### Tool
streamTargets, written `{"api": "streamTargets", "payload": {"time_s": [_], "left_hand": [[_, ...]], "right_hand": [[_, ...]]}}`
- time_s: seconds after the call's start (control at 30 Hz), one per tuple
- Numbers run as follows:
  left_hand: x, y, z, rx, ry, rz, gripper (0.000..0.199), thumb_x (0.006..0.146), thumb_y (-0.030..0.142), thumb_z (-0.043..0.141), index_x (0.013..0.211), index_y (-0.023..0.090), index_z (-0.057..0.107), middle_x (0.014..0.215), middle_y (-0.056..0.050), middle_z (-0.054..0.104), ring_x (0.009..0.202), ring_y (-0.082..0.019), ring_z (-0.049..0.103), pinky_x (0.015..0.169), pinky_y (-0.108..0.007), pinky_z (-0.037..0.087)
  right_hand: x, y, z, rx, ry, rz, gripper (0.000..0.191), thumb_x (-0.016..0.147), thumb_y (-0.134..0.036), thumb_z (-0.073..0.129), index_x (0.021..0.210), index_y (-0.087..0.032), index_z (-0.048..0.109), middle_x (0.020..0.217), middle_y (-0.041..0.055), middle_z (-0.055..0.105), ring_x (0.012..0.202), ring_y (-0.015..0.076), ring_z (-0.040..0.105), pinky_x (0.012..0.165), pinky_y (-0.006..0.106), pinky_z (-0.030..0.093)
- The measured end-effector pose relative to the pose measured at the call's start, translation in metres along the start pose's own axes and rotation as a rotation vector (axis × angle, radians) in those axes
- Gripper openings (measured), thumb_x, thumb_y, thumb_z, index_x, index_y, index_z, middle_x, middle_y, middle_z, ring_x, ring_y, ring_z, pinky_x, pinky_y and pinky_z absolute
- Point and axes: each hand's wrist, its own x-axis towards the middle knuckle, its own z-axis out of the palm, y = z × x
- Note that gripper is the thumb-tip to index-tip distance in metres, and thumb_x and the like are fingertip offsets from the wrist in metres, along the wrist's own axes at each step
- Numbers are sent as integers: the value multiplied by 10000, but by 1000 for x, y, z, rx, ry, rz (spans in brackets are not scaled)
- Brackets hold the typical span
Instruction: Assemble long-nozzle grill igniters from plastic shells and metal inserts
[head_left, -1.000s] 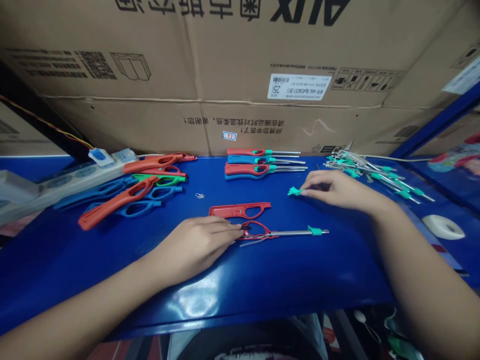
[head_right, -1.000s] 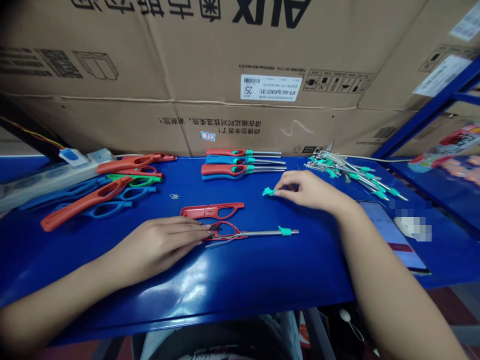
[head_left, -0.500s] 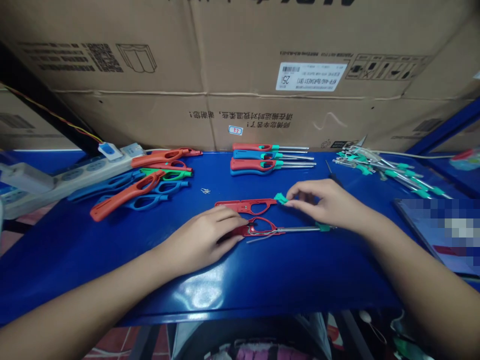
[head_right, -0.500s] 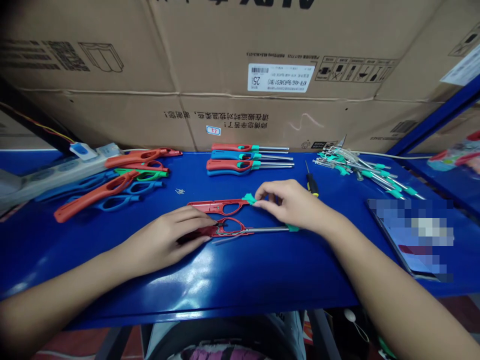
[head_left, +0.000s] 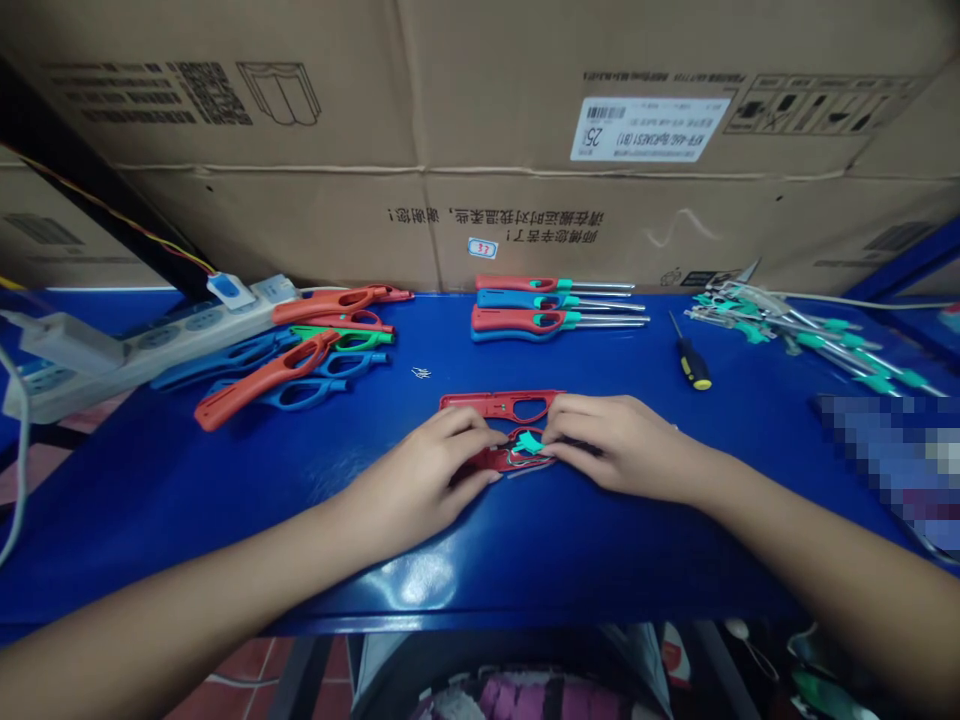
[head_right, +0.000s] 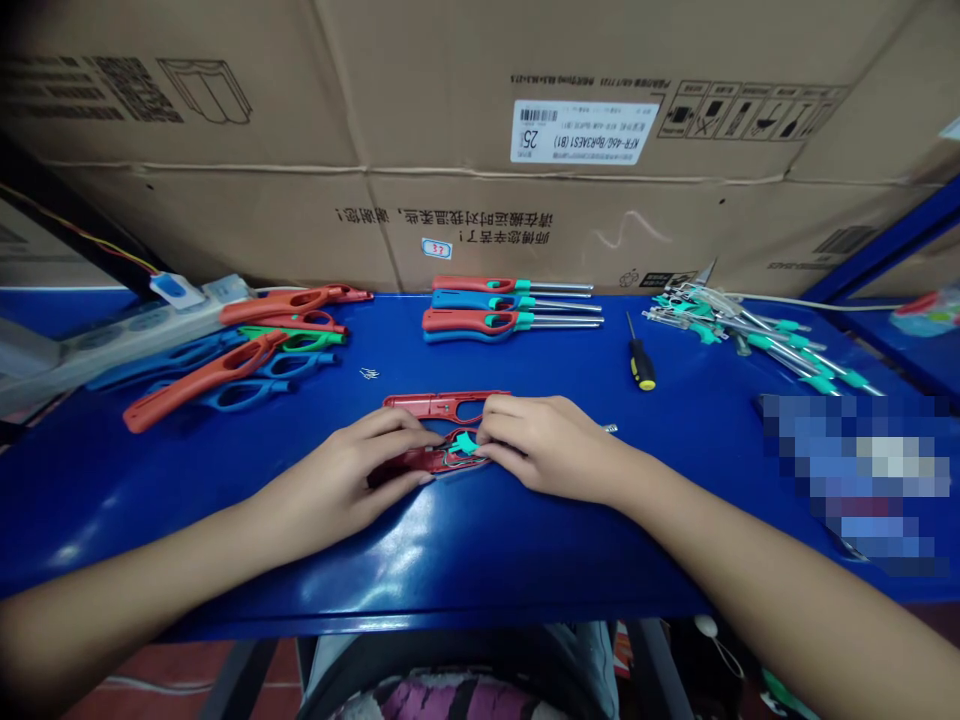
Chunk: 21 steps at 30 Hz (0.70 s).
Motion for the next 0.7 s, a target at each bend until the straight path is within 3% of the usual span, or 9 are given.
{"api": "streamTargets", "payload": {"time_s": [0.3, 0.5, 0.7], "left_hand": [[0, 4, -1, -16, -32, -72, 298, 942, 197, 641, 1239, 176, 646, 1083, -72, 609, 1013, -213, 619, 957, -406, 541], [2, 3, 0, -36, -26, -94, 303, 921, 204, 670, 1222, 177, 656, 1085, -67, 616, 988, -210, 626, 932, -395, 541], [3, 4, 0, -68, -27, -112, 278, 914, 194, 668, 1191, 171, 663, 1039, -59, 613, 935, -198, 622, 878, -370, 543]], "right_hand": [[-1, -6, 3, -173, 33, -140, 253, 1046, -251, 422, 983, -165, 651, 936, 53, 679, 750, 145, 593, 641, 278, 412], [0, -9, 2, -335, 50, -261, 294, 1017, -136, 370, 1000, -138, 663, 920, 69, 694, 702, 162, 575, 614, 305, 391], [0, -10, 3, -363, 81, -320, 342, 1032, -117, 321, 986, -123, 660, 907, 86, 709, 731, 165, 598, 616, 299, 376]]}}
